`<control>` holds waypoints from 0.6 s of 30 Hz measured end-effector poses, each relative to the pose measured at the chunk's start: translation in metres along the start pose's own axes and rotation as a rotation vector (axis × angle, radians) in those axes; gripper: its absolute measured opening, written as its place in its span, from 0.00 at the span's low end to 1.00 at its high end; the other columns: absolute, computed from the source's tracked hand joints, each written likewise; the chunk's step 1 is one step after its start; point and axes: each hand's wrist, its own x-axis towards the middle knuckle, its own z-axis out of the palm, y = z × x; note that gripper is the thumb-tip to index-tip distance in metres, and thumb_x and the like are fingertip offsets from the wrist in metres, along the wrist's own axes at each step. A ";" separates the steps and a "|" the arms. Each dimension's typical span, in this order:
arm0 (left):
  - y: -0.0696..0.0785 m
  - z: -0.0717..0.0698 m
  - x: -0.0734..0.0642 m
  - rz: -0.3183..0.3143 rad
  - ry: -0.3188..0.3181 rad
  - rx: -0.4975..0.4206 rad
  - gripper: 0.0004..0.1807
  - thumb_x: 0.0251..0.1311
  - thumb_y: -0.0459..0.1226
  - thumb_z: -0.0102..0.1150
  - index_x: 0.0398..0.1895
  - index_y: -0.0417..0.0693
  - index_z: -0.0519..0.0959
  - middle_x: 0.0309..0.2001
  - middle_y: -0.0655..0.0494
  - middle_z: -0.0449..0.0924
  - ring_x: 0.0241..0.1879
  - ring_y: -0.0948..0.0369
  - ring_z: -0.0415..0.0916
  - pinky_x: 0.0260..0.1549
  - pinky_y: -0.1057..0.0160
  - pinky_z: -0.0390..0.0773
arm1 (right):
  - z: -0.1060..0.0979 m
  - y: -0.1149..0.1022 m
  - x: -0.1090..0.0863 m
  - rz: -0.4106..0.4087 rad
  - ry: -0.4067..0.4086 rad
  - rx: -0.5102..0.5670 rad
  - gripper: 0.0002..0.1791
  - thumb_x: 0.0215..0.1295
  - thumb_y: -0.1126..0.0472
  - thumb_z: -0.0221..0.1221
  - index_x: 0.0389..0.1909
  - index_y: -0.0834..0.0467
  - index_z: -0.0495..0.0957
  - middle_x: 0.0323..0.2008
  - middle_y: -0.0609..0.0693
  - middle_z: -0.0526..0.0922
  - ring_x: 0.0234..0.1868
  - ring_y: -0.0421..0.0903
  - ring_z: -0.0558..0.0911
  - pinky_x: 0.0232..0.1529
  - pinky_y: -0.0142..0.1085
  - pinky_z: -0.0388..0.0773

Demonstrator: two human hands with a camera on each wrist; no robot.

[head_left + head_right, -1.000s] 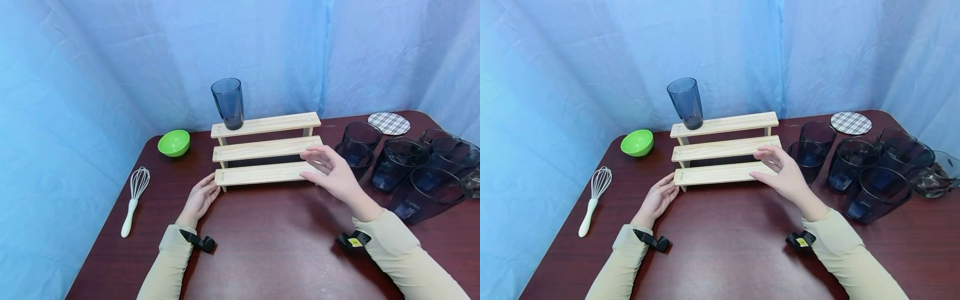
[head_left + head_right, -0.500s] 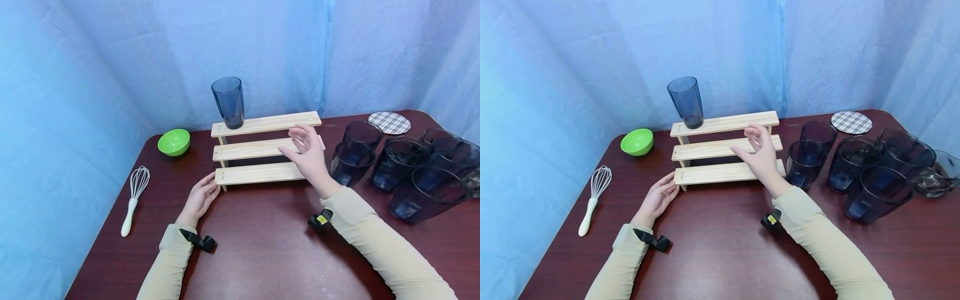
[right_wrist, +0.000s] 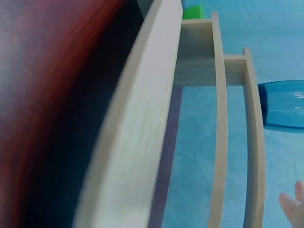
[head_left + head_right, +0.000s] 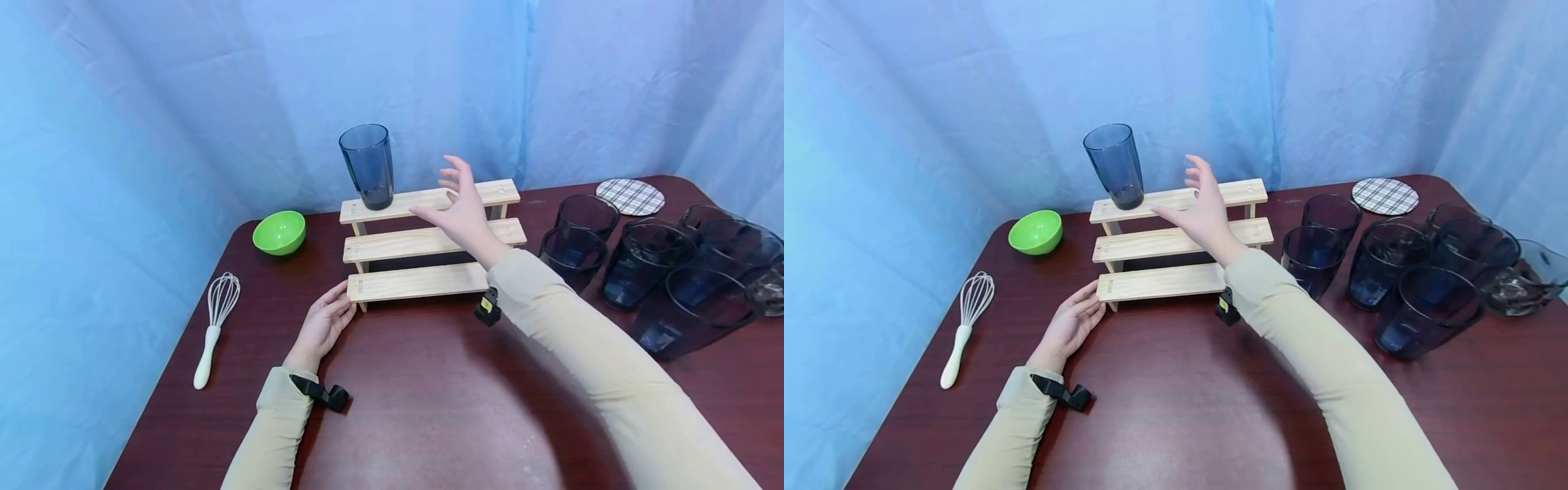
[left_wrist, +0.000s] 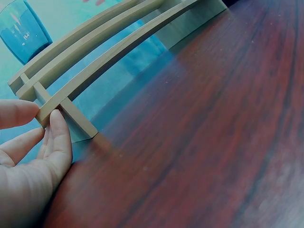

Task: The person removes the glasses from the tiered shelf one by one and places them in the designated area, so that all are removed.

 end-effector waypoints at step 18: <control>0.000 0.000 -0.001 -0.009 0.002 -0.005 0.29 0.67 0.24 0.39 0.71 0.35 0.53 0.44 0.58 0.72 0.40 0.68 0.75 0.43 0.71 0.76 | 0.040 -0.004 0.043 0.042 -0.086 -0.132 0.60 0.47 0.51 0.72 0.74 0.42 0.40 0.67 0.56 0.58 0.66 0.53 0.65 0.61 0.48 0.68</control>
